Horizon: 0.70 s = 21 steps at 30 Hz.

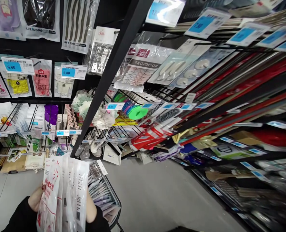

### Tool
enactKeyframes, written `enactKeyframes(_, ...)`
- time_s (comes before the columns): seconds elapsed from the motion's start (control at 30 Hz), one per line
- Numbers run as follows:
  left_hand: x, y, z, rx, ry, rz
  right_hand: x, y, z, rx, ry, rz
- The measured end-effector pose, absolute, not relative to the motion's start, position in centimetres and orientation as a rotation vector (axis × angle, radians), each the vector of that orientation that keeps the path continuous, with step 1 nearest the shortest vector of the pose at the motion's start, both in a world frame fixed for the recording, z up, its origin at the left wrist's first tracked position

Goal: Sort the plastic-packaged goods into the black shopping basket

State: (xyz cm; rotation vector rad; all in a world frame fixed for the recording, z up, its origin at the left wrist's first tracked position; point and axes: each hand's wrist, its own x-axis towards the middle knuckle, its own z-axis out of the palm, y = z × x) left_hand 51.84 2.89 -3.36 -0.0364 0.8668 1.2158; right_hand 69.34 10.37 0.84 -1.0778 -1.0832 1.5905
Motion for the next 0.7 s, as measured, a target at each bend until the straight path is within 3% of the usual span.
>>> enactKeyframes(0.23,51.4,3.1,-3.2,-0.034,0.907,1.191,70.6,10.2,3.8,-1.120,-1.003,1.630)
enactKeyframes(0.57,51.8,3.3,-3.5,0.064,1.052,1.185,69.3,9.1,2.0,-1.158,-1.195,1.603)
enactKeyframes(0.7,52.3,3.5,-2.5,0.091,1.074,1.238,70.8,8.2,4.2,-1.281,-1.382,1.145)
